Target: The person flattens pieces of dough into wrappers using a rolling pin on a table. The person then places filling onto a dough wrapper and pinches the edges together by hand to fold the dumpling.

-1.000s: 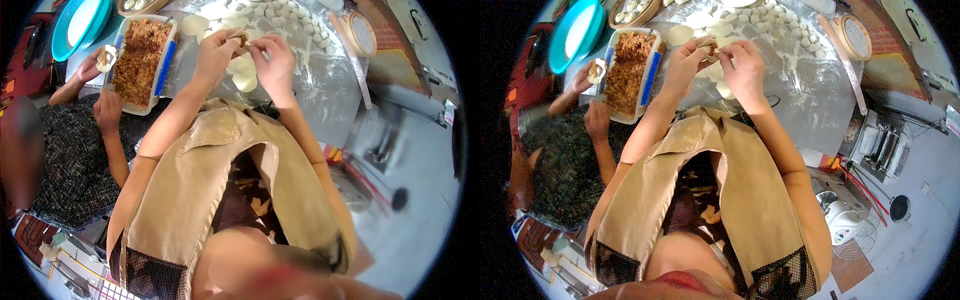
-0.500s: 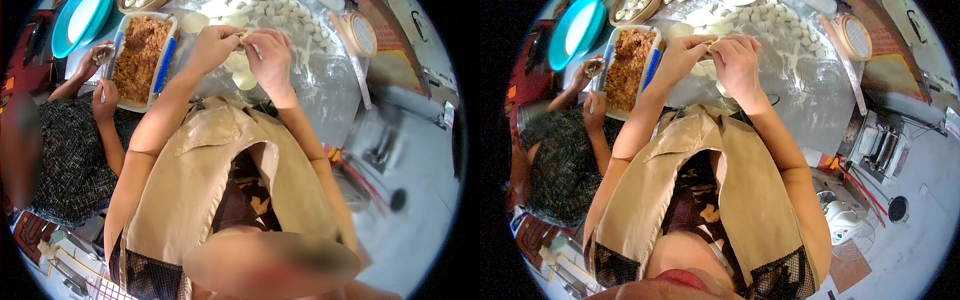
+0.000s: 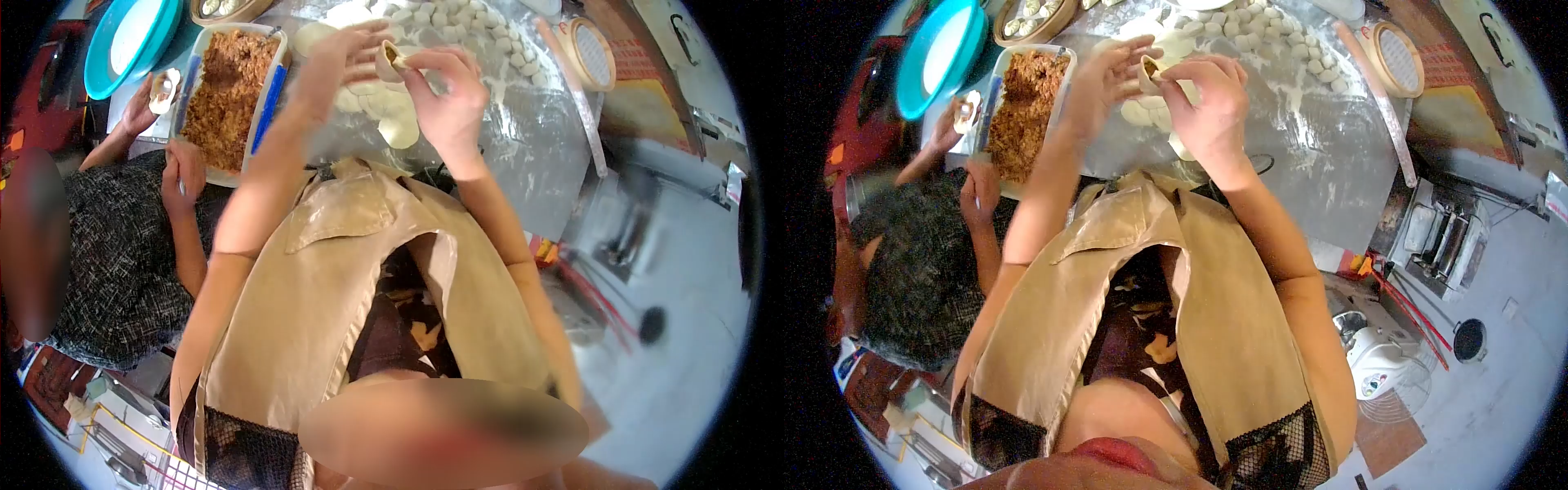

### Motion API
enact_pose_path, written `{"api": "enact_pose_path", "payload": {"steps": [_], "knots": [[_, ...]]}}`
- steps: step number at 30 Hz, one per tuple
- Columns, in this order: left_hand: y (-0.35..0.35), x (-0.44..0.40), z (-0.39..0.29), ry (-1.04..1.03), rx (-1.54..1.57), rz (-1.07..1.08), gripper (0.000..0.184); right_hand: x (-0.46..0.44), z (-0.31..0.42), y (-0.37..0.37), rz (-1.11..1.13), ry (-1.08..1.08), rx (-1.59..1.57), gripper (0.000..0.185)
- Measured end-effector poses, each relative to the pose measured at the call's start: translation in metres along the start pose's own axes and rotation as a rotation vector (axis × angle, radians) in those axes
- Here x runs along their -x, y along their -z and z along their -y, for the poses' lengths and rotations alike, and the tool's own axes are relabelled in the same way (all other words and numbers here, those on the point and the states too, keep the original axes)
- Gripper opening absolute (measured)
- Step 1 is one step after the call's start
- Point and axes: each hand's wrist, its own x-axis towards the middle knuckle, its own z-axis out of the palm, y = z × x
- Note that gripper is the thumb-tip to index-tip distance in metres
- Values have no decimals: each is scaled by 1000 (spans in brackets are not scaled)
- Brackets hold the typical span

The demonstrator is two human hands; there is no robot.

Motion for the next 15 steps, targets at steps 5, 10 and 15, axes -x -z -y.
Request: {"api": "enact_pose_path", "payload": {"steps": [5,10,15], "knots": [[-16,8,28,323,605,180,42,12,4,-8,2,-210,-156,16],[-13,7,23,414,330,69,30,6,-6,-2,121,-59,53,15],[-6,3,21,439,356,175,25,10,-9,3,113,90,71,14]]}}
